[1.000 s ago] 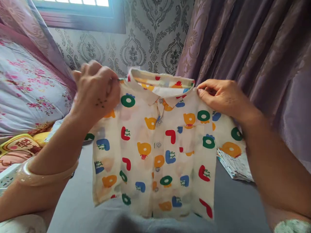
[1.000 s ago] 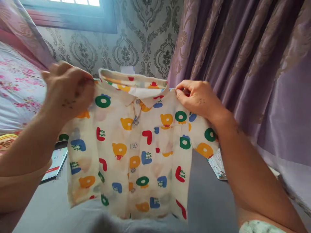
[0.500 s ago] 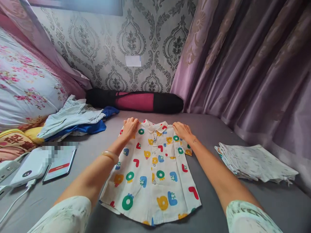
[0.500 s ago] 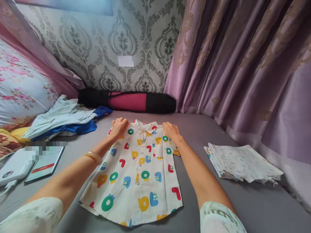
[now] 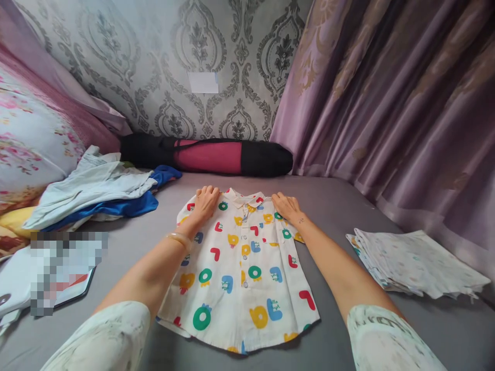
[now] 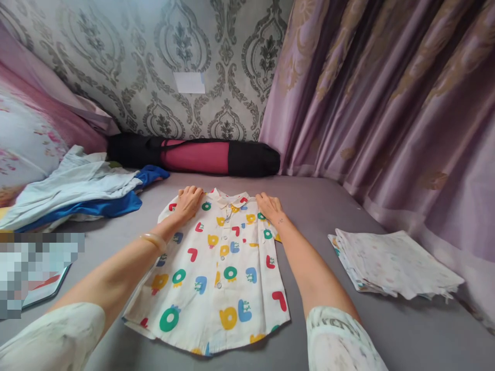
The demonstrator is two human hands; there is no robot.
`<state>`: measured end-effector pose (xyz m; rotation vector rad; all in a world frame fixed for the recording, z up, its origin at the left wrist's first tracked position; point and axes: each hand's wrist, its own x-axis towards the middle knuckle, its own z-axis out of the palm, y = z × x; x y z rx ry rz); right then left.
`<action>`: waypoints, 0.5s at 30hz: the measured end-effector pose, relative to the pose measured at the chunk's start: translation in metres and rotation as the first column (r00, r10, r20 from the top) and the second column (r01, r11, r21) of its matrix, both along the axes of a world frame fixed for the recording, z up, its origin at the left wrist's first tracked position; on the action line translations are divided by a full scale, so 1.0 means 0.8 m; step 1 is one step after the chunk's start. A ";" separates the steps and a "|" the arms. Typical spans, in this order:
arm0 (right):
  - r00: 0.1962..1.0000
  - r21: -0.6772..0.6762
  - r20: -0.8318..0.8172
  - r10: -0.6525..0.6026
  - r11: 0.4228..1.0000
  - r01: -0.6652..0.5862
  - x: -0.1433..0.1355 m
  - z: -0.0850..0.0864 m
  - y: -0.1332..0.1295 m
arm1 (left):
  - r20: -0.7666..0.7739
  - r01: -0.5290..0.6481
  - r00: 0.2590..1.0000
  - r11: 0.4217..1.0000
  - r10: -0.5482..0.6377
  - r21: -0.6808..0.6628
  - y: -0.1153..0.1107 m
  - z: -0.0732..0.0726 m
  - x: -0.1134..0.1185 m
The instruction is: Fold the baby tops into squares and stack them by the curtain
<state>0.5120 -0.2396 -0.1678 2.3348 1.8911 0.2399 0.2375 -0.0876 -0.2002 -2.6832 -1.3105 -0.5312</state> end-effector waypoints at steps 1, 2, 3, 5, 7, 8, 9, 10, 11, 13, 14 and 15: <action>1.000 -0.004 0.009 0.005 1.000 -0.005 0.003 -0.001 0.004 | -0.002 -0.004 1.000 1.000 0.004 0.005 0.003 0.000 0.004; 1.000 -0.004 0.017 0.011 1.000 -0.011 0.006 -0.002 0.007 | -0.004 -0.006 1.000 1.000 0.007 0.013 0.005 0.000 0.007; 1.000 -0.001 0.021 0.015 1.000 -0.015 0.009 -0.003 0.009 | -0.007 -0.005 1.000 1.000 0.005 0.022 0.007 -0.001 0.011; 1.000 0.006 0.003 0.011 1.000 -0.011 0.015 -0.006 0.012 | -0.014 0.007 1.000 1.000 -0.007 0.018 0.011 -0.002 0.015; 0.998 -0.002 -0.053 -0.014 1.000 0.014 0.022 -0.009 0.012 | -0.029 0.009 1.000 0.999 -0.010 -0.051 0.015 -0.003 0.014; 0.995 -0.012 -0.091 -0.039 0.999 0.038 0.027 -0.009 0.010 | -0.036 0.001 0.999 0.995 -0.005 -0.103 0.018 -0.002 0.011; 0.988 -0.024 -0.133 -0.076 0.997 0.073 0.034 -0.009 0.008 | -0.043 -0.015 0.999 0.987 0.008 -0.160 0.022 0.001 0.006; 0.976 -0.037 -0.181 -0.120 0.993 0.115 0.041 -0.008 0.005 | -0.051 -0.038 0.998 0.975 0.028 -0.218 0.028 0.004 0.000; 0.958 -0.050 -0.235 -0.165 0.986 0.157 0.051 -0.007 0.002 | -0.058 -0.063 0.997 0.961 0.050 -0.269 0.034 0.009 -0.009; 0.904 -0.077 -0.365 -0.222 0.975 0.209 0.073 -0.004 -0.005 | -0.084 -0.120 0.992 0.917 0.095 -0.380 0.050 0.019 -0.031; 0.868 -0.093 -0.438 -0.233 0.972 0.213 0.086 -0.002 -0.009 | -0.088 -0.133 0.991 0.892 0.105 -0.433 0.059 0.024 -0.044; 0.823 -0.116 -0.513 -0.244 0.970 0.215 0.099 -0.002 -0.013 | -0.091 -0.136 0.990 0.850 0.104 -0.509 0.067 0.028 -0.058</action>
